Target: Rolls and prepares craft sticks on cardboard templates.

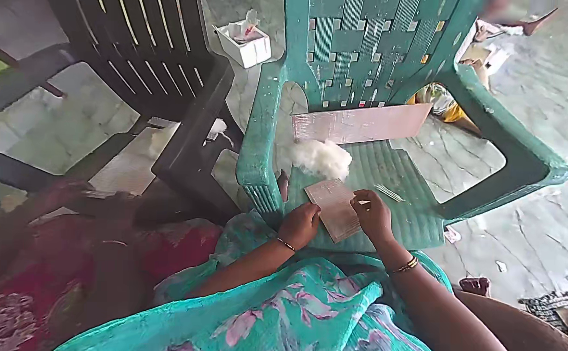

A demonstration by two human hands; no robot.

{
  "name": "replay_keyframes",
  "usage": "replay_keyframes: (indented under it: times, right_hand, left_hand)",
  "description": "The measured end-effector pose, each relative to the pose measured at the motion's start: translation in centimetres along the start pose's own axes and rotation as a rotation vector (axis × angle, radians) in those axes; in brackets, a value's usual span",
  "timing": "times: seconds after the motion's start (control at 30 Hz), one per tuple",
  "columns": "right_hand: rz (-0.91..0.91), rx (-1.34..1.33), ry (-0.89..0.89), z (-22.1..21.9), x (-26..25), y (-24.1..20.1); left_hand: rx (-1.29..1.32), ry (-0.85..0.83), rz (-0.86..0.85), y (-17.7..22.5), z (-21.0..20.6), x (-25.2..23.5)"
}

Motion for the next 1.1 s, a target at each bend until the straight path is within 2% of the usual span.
replay_keyframes:
  times: [0.13,0.3,0.47,0.57,0.63,0.73,0.83,1.0,1.1]
  right_hand:
    - [0.16,0.16,-0.057,0.4,-2.8,-0.6]
    - [0.36,0.285,-0.097,-1.6,-7.9,-2.0]
    - [0.286,0.347,-0.081,-3.5,-12.9,-1.5]
    - [0.212,0.348,-0.087,-4.3,-13.9,-1.1]
    - [0.236,0.326,-0.039,-4.0,-13.4,-1.5]
    - [0.269,0.191,0.104,-2.0,-11.5,-2.6]
    - [0.128,-0.052,0.167,0.0,-8.6,-2.9]
    - [-0.124,-0.755,0.155,0.6,-3.7,-2.2]
    - [-0.207,-0.854,0.159,0.4,-2.2,-1.1]
  left_hand:
    - [0.004,0.085,-0.014,-0.5,0.4,0.1]
    - [0.064,0.128,-0.024,-0.8,0.8,0.1]
    - [0.068,0.14,-0.032,-0.9,0.7,0.0]
    - [0.055,0.124,-0.047,-1.0,0.6,-0.1]
    - [0.06,0.122,-0.057,-1.1,0.5,-0.1]
    - [0.082,0.137,-0.075,-1.2,0.6,0.0]
    - [0.122,0.103,-0.066,-1.0,0.7,0.0]
    - [0.282,0.05,0.056,-1.4,1.9,-0.2]
    - [0.403,0.024,0.15,-2.0,2.1,-0.9]
Point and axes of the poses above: each hand's wrist, its own x-axis away from the middle knuckle, its own z-axis out of the back of the hand, y = z × x, the point moved 7 cm from there along -x, towards the middle knuckle, and after that the axes turned 10 degrees about z, right-handed, at the moved point
